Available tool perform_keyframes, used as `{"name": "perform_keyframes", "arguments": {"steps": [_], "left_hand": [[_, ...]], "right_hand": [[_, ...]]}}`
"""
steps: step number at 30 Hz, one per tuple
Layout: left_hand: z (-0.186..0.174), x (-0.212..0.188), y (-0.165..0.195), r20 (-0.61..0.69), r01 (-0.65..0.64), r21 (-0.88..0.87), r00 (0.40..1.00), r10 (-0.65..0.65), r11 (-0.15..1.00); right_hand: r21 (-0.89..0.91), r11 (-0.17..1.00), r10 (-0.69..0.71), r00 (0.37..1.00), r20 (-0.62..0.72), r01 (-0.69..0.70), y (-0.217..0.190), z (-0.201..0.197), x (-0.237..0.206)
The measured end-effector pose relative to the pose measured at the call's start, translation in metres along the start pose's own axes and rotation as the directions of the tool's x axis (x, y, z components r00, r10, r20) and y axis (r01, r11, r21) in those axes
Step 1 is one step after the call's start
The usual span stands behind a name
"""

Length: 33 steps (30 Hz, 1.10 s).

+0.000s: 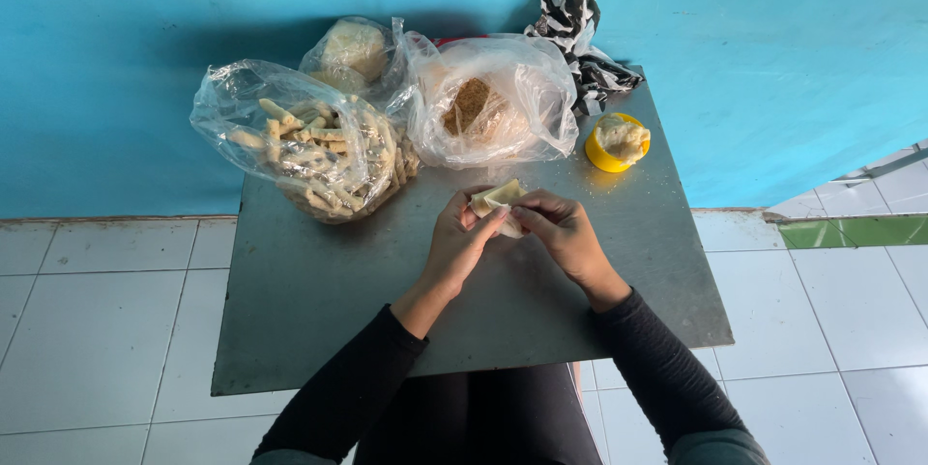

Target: The person sits at a small metal table and folds triangular pastry wrappers, placing a scoop of brown filling from a plastic bag onto each wrapper, then folds and pinches the wrapper closed into a stuffed pastry pocket, setting finished pieces on the table.

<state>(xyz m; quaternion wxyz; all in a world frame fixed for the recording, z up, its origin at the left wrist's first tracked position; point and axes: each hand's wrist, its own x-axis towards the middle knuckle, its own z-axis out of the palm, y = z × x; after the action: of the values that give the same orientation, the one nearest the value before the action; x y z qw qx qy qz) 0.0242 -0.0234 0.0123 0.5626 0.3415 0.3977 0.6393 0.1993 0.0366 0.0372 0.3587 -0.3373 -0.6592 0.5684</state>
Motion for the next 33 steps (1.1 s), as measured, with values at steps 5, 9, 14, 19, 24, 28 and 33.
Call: {"name": "perform_keyframes", "arguments": {"steps": [5, 9, 14, 19, 24, 28, 33], "left_hand": [[0.001, -0.002, -0.002, 0.060, -0.052, 0.020, 0.997, 0.050, 0.998], [0.000, 0.002, -0.007, 0.036, -0.151, 0.102, 0.988, 0.148, 0.983], [-0.003, 0.003, -0.009, -0.071, 0.033, 0.110, 0.997, -0.025, 0.993], [-0.006, 0.003, -0.012, -0.085, -0.074, 0.189, 0.992, 0.091, 0.979], [-0.006, 0.008, -0.013, -0.156, -0.049, 0.114, 0.986, 0.067, 0.992], [-0.017, 0.010, -0.003, -0.334, -0.058, 0.017, 0.941, 0.060, 0.998], [-0.022, 0.010, 0.005, -0.390, -0.100, -0.030, 0.917, 0.080, 0.995]], "right_hand": [[-0.004, 0.999, -0.032, 0.999, 0.015, 0.032, 0.011, 0.001, 0.001], [0.008, 0.999, -0.050, 0.999, -0.010, 0.050, 0.022, 0.004, 0.003], [0.012, 0.998, -0.055, 0.996, -0.076, 0.056, 0.023, 0.001, 0.003], [0.066, 0.996, -0.068, 0.998, 0.001, 0.067, 0.019, 0.003, 0.001], [0.412, 0.911, 0.119, 0.963, -0.241, -0.010, 0.018, -0.014, 0.007], [0.074, 0.986, -0.098, 0.877, -0.471, 0.150, 0.016, -0.027, 0.008], [-0.771, 0.601, -0.407, 0.911, -0.068, 0.211, 0.008, -0.013, -0.003]]}}
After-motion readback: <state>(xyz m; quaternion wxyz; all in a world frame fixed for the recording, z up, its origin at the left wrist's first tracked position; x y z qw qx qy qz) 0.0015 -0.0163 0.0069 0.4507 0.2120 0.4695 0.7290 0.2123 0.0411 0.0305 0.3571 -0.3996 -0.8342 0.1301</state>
